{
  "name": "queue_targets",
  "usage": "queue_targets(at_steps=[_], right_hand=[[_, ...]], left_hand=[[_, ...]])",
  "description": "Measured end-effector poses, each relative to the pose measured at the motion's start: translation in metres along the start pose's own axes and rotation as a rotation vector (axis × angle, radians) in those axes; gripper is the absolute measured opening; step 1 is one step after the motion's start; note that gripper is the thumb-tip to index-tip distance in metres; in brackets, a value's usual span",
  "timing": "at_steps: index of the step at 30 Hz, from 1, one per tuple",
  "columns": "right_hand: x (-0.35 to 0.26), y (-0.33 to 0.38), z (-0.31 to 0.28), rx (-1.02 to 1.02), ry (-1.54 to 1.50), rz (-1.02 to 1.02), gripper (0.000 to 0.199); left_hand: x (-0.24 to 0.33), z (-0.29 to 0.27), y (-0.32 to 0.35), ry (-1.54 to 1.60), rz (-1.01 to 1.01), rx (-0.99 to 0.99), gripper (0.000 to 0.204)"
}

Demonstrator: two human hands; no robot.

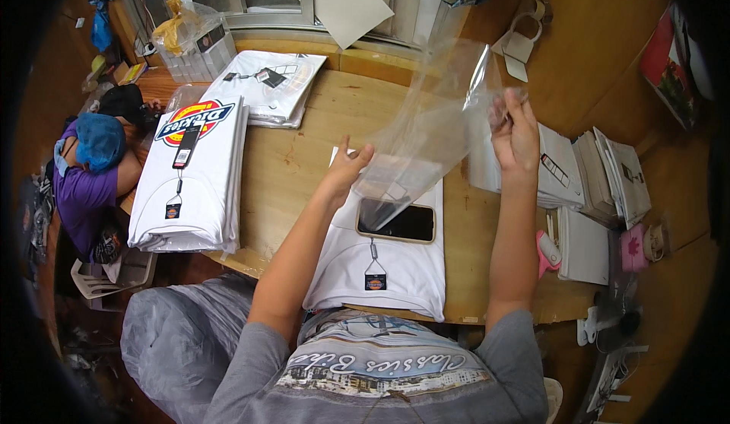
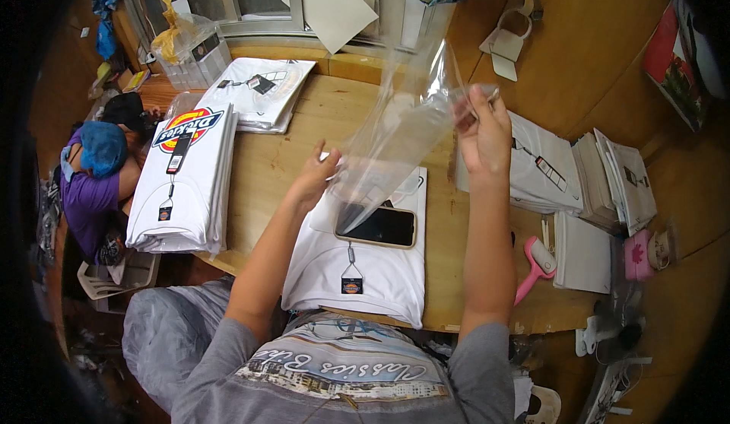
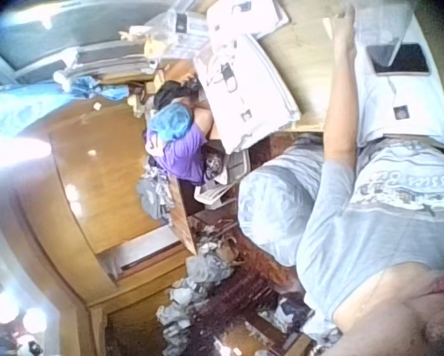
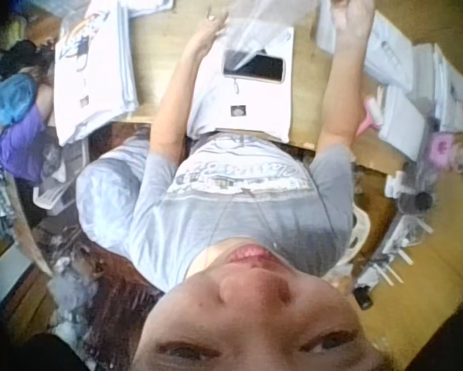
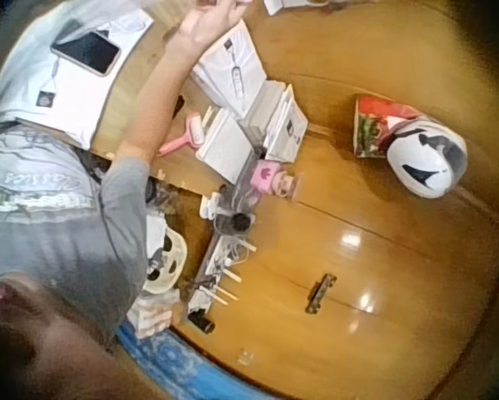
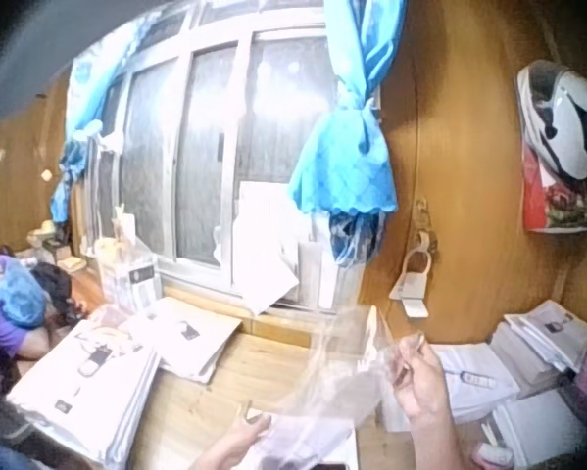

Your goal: The person folds white t-shirts, places them into clear plastic bags, and seals the bags. They use a handheld device to scan tags on the shirts and a lint roller to clean the fabric before packaging. The packaged shirts are stacked on the table.

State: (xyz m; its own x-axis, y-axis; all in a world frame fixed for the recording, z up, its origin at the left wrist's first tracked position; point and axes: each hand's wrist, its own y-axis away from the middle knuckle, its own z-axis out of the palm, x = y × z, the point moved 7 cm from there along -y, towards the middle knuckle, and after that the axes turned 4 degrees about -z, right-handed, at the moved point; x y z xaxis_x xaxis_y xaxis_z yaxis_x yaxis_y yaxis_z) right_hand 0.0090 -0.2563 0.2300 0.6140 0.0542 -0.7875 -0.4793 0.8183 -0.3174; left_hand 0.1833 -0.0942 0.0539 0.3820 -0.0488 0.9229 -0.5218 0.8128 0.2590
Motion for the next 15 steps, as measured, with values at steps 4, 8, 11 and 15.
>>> queue_targets(at_steps=[4, 8, 11, 15], right_hand=[[0.016, 0.015, -0.03, 0.05, -0.013, 0.047, 0.008], [0.024, 0.026, -0.09, 0.141, 0.019, 0.041, 0.011], [0.025, 0.048, -0.126, 0.23, 0.081, 0.032, 0.008], [0.055, 0.08, -0.158, 0.371, 0.151, 0.028, 0.012]], left_hand=[[0.035, 0.043, -0.008, 0.158, -0.168, -0.595, 0.092], [0.075, 0.025, -0.02, -0.451, -0.039, -0.08, 0.085], [0.046, 0.029, -0.008, -0.566, -0.288, -0.198, 0.081], [-0.027, 0.03, 0.011, -0.437, -0.347, -0.562, 0.07]])
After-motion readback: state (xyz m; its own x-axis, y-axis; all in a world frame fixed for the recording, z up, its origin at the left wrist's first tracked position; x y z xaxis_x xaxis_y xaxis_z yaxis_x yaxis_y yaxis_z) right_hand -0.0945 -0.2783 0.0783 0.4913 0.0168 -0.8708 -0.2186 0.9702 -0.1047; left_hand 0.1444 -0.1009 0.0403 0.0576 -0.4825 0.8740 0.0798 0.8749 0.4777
